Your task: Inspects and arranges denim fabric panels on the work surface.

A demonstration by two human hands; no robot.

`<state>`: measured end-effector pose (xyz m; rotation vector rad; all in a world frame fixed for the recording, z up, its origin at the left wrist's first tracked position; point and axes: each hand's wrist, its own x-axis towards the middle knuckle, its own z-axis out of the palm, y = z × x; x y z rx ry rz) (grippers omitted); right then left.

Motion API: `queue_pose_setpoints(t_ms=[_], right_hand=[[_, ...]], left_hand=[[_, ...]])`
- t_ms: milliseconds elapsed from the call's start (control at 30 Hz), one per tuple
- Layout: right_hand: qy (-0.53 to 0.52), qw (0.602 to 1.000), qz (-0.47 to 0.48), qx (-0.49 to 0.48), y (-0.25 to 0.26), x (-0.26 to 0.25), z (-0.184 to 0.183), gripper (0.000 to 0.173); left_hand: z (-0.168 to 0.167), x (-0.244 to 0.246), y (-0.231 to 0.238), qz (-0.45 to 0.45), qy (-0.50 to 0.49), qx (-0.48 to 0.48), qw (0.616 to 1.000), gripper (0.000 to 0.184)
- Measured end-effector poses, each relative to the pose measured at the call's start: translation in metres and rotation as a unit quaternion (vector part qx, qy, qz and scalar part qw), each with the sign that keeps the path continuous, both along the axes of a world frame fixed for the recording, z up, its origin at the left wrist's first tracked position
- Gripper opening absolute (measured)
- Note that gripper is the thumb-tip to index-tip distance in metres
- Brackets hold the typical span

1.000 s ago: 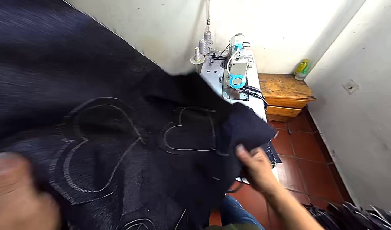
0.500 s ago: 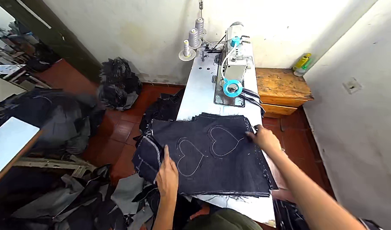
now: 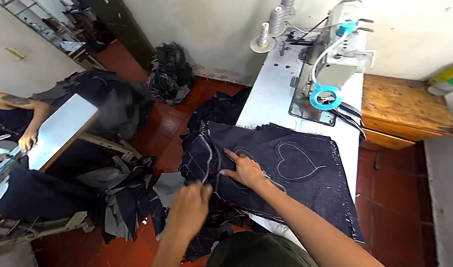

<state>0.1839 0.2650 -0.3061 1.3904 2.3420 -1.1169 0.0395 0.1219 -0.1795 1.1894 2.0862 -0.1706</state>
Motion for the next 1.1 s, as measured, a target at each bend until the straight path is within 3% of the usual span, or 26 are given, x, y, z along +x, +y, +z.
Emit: queue_pose_setpoints(t_ms=[33,100,200,300,367,433,500,567,600,667,733,867,1000,1100], right_hand=[[-0.020,1.000,0.000,0.006,-0.001,-0.003,0.003,0.086],[-0.047,0.999,-0.003,0.020,-0.003,-0.007,0.007,0.086],[-0.090,0.995,-0.009,0.047,-0.012,-0.012,0.009,0.084],[-0.131,0.987,-0.015,0.091,-0.024,-0.021,0.011,0.087],[-0.147,0.982,-0.026,0.117,-0.031,-0.027,0.010,0.090],[-0.142,0.979,-0.040,0.141,-0.034,-0.031,0.011,0.095],[-0.112,0.979,-0.066,0.159,-0.036,-0.030,0.014,0.102],[-0.068,0.974,-0.109,0.185,-0.044,-0.023,0.023,0.103],[-0.045,0.968,-0.134,0.206,-0.052,-0.016,0.030,0.090],[-0.045,0.953,-0.146,0.261,-0.074,0.000,0.041,0.050],[-0.085,0.959,-0.101,0.250,-0.107,0.010,0.053,0.035],[-0.176,0.961,0.035,0.210,-0.155,0.004,0.041,0.029],[-0.105,0.942,0.093,0.306,-0.156,-0.007,0.012,0.031],[-0.090,0.937,0.123,0.315,-0.153,-0.019,0.005,0.035]], left_hand=[[-0.021,0.002,-0.022,-0.019,-0.018,-0.065,0.998,0.050],[-0.104,-0.002,-0.051,-0.047,-0.048,-0.115,0.991,0.047],[-0.231,-0.016,-0.071,-0.092,-0.062,0.022,0.994,0.053],[-0.278,-0.021,-0.071,-0.172,-0.090,0.109,0.975,0.055],[-0.280,-0.025,-0.074,-0.174,-0.134,0.118,0.968,0.046],[-0.274,-0.034,-0.087,-0.078,-0.231,0.176,0.954,0.032],[-0.263,-0.044,-0.107,0.026,-0.312,0.262,0.913,0.023],[-0.245,-0.054,-0.121,0.050,-0.364,0.286,0.885,0.033],[-0.235,-0.058,-0.125,0.039,-0.370,0.292,0.881,0.042],[-0.216,-0.062,-0.124,0.006,-0.333,0.286,0.898,0.060],[-0.199,-0.063,-0.119,-0.032,-0.278,0.278,0.919,0.056],[-0.176,-0.062,-0.116,-0.075,-0.222,0.262,0.936,0.046],[-0.164,-0.055,-0.119,-0.075,-0.216,0.258,0.939,0.042],[-0.160,-0.044,-0.122,-0.068,-0.212,0.250,0.942,0.042]])
